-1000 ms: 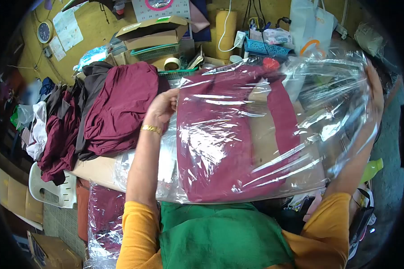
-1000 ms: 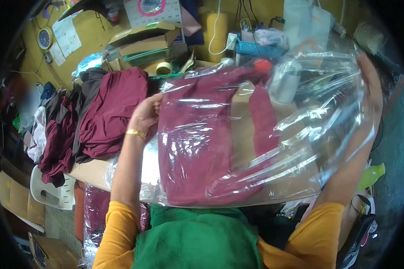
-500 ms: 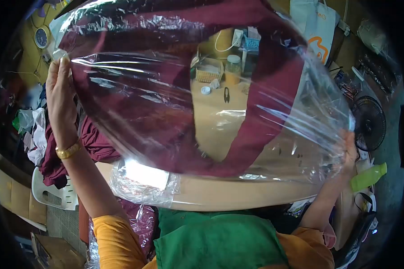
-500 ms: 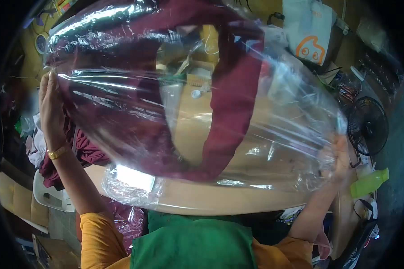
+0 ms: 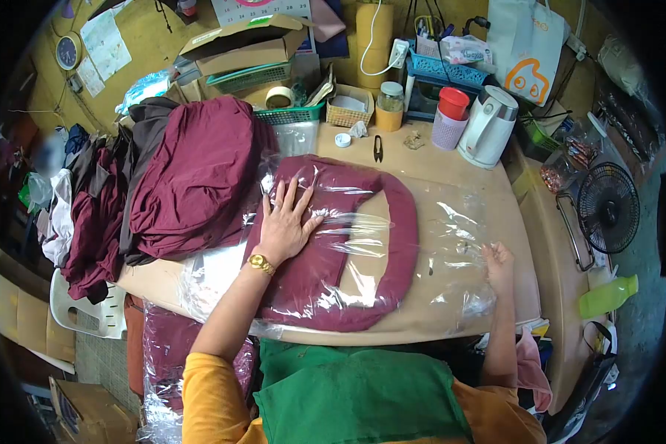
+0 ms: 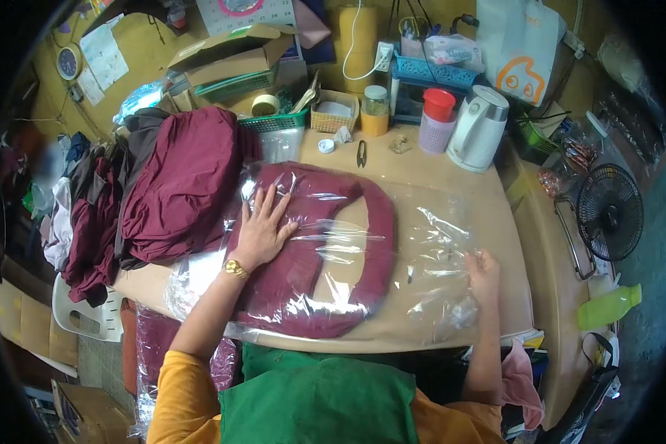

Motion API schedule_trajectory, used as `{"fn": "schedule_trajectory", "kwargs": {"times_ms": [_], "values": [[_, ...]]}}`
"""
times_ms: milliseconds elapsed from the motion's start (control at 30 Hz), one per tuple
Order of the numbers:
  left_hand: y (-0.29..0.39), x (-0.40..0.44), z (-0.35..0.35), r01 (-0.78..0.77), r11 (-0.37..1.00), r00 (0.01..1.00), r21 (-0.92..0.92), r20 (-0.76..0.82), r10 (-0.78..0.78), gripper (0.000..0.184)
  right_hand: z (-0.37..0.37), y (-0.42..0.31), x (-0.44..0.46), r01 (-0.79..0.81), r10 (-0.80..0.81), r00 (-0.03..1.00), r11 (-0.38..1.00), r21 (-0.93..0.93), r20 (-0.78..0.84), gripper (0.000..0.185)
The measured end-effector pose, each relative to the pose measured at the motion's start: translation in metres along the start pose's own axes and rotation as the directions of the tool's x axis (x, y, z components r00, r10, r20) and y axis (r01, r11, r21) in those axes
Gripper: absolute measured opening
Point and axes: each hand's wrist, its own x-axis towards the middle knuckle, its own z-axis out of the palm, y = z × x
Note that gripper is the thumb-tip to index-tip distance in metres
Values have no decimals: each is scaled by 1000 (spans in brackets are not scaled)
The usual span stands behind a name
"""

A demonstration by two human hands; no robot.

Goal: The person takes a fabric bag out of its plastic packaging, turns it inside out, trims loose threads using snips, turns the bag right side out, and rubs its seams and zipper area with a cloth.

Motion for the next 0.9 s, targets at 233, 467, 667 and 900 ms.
{"fn": "schedule_trajectory", "kwargs": {"times_ms": [233,467,667,900], "values": [[-4,6,6,57,998,995,-13,78,-56,72,-14,47,32,50,-63,994,987,-152,-84,21],[9,19,-26,104,971,974,-213,217,-57,74,-16,-82,17,-22,-4,991,982,190,133,23],[129,38,-141,-490,550,871,-676,-359,336,84,91,-214,4,289,-368,791,929,230,489,48],[-25,54,-158,-193,155,968,-969,-162,191,9,41,-236,40,365,-250,601,931,18,759,72]]}}
